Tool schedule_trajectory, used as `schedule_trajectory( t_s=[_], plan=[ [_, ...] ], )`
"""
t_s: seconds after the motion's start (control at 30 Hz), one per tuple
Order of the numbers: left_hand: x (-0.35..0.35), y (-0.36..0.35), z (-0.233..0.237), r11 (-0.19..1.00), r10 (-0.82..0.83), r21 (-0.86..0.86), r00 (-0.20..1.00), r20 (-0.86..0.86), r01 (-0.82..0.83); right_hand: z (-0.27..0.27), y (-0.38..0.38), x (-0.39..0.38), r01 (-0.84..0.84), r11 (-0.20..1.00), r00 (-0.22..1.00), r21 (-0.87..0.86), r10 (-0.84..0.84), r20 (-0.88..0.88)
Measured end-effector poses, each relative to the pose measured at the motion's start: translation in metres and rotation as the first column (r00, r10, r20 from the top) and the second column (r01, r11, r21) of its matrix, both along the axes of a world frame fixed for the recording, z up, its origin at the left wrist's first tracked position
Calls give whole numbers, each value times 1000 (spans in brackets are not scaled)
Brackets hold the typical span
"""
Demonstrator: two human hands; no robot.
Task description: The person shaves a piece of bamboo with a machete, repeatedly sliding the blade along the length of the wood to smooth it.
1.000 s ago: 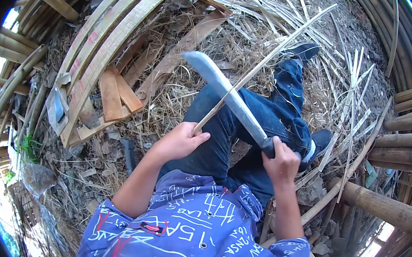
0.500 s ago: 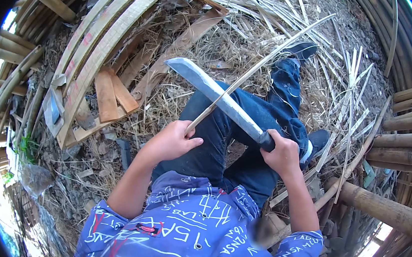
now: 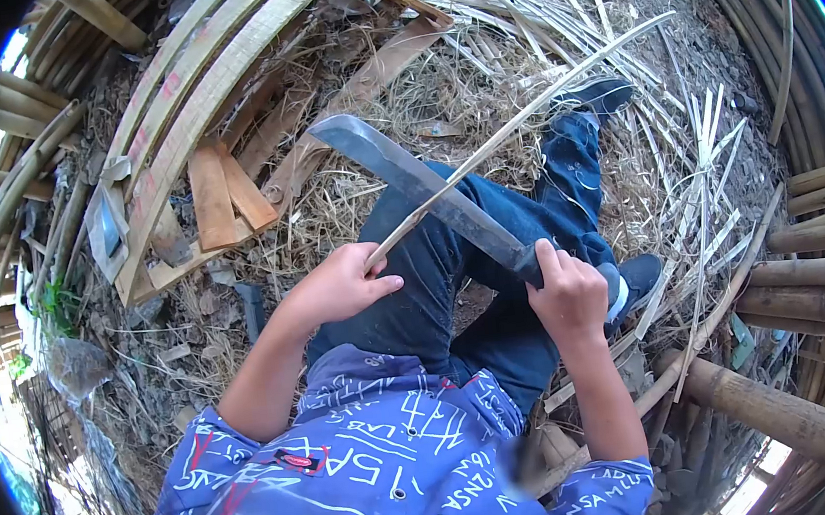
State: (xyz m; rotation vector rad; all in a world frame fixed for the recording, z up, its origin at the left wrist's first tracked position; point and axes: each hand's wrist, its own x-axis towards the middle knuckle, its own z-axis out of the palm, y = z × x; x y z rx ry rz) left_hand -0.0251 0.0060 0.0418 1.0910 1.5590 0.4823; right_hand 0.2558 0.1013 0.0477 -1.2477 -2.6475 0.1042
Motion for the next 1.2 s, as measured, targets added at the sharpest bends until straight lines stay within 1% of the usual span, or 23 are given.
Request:
schedule_trajectory(
  t_s=[0.03,0.07,0.1,0.13,0.17,0.23,0.3,0.37,0.43,0.57,0.63,0.67,0.7,0.77,0.8,0.9,0.97,1.0,1.03,1.1,1.13,1.17,1.2],
  plan=[
    [0,1,1,1000,1,-7,1000,-17,-1,2,-1,1,1,1000,1000,-8,-1,-3],
    [2,1,1,1000,1,-15,1000,-31,-1,10,-4,-3,20,985,998,-171,-29,-52],
    [3,1,-1,1000,-4,-13,1000,-26,3,9,-6,-3,25,985,998,-170,-33,-47],
    [3,0,-3,999,-10,32,999,-44,12,5,-6,-2,30,915,984,-402,-98,-151],
    [3,-1,-5,997,-12,76,998,-65,17,2,-6,-5,0,792,954,-610,-182,-237],
    [7,-4,-13,997,11,74,997,-74,-6,0,-10,-11,7,789,939,-615,-216,-267],
    [6,-4,-15,997,31,73,996,-87,-24,0,-7,-15,-22,711,935,-703,-234,-265],
    [6,-4,-16,998,-8,67,999,-42,11,0,-7,-14,-59,688,927,-723,-231,-295],
    [6,-3,-12,998,-9,63,999,-53,13,6,-3,-13,-83,556,935,-827,-242,-257],
    [7,-1,-12,999,28,39,996,-86,-25,9,-8,-13,-129,579,940,-805,-188,-286],
    [8,-1,-15,999,33,17,998,-62,-32,9,-19,-19,-67,632,951,-772,-194,-241],
    [9,-1,-17,999,40,-5,998,-38,-40,5,-23,-21,-83,731,935,-677,-179,-307],
    [10,-2,-20,999,41,-4,999,-37,-41,7,-24,-24,-83,732,935,-676,-178,-307],
    [9,-4,-25,996,63,61,997,52,-67,10,-22,-30,-26,714,943,-700,-214,-253],
    [5,-1,-24,1000,-9,22,999,34,8,8,-23,-31,-29,718,942,-695,-212,-259],
    [2,0,-20,1000,5,23,999,37,-6,1,-23,-32,-73,741,919,-667,-209,-333],
    [2,-3,-28,997,24,70,999,38,-27,3,-25,-32,-116,693,898,-712,-234,-373],
    [3,-3,-30,992,48,113,998,41,-53,-1,-26,-30,-164,696,887,-698,-205,-413],
    [5,-1,-23,991,44,125,998,40,-48,-5,-28,-29,-162,706,886,-690,-204,-417],
    [9,2,-6,994,11,112,997,-72,-3,-9,-34,-33,-169,609,825,-775,-342,-449],
    [10,1,-6,993,10,121,992,-129,6,-7,-37,-37,-132,514,789,-847,-463,-404],
    [11,0,-4,992,7,128,991,-131,10,-8,-40,-41,-133,521,786,-843,-463,-409],
    [12,-1,-1,990,31,141,989,-147,-10,-11,-42,-44,-142,510,708,-848,-546,-447]
  ],
)
